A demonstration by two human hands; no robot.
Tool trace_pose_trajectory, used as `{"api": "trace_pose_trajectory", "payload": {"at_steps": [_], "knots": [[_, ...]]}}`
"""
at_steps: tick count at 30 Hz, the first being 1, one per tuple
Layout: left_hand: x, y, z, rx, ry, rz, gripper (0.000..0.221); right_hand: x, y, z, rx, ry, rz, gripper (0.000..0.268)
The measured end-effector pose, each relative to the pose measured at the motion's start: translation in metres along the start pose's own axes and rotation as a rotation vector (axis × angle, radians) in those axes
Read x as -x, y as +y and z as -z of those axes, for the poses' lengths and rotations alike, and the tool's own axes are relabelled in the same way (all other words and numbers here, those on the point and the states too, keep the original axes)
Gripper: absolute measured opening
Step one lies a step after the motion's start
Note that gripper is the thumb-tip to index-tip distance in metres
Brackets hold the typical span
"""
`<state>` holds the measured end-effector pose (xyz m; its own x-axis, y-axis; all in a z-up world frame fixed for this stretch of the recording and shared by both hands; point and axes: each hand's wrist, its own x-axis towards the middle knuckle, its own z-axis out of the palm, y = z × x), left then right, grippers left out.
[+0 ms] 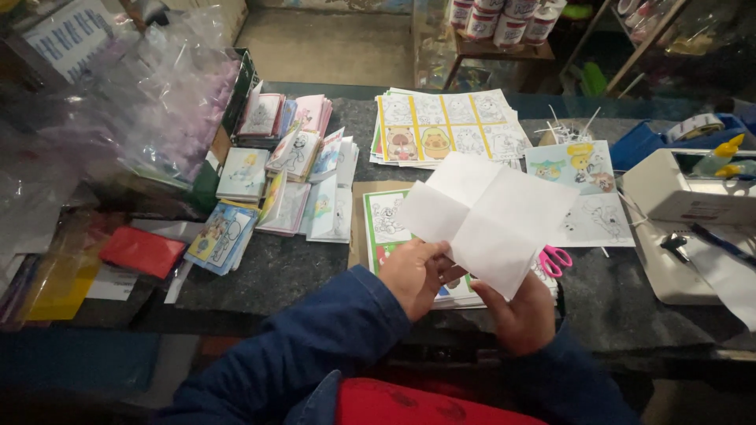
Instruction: Assembling small paper booklets by folding and cutting printed sheets.
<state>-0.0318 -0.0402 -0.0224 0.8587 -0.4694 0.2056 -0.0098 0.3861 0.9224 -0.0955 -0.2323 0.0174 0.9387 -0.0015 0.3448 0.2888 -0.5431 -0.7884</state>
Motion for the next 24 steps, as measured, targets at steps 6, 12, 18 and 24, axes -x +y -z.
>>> {"api": "trace_pose_trajectory", "payload": {"at_steps": [6,12,18,24], "knots": [[-0.009,0.03,-0.021,0.743,0.314,0.375,0.026,-0.008,0.016,0.01,-0.095,-0.049,0.087,0.046],[-0.008,0.014,-0.019,0.658,0.228,0.336,0.025,-0.01,0.017,0.007,-0.308,-0.032,-0.001,0.053],[-0.006,0.007,-0.024,0.588,0.238,0.383,0.029,-0.014,0.006,0.005,-0.317,0.02,-0.016,0.052],[-0.002,0.004,-0.026,0.513,0.187,0.332,0.032,-0.017,-0.001,0.004,-0.296,0.044,-0.054,0.05]]}}
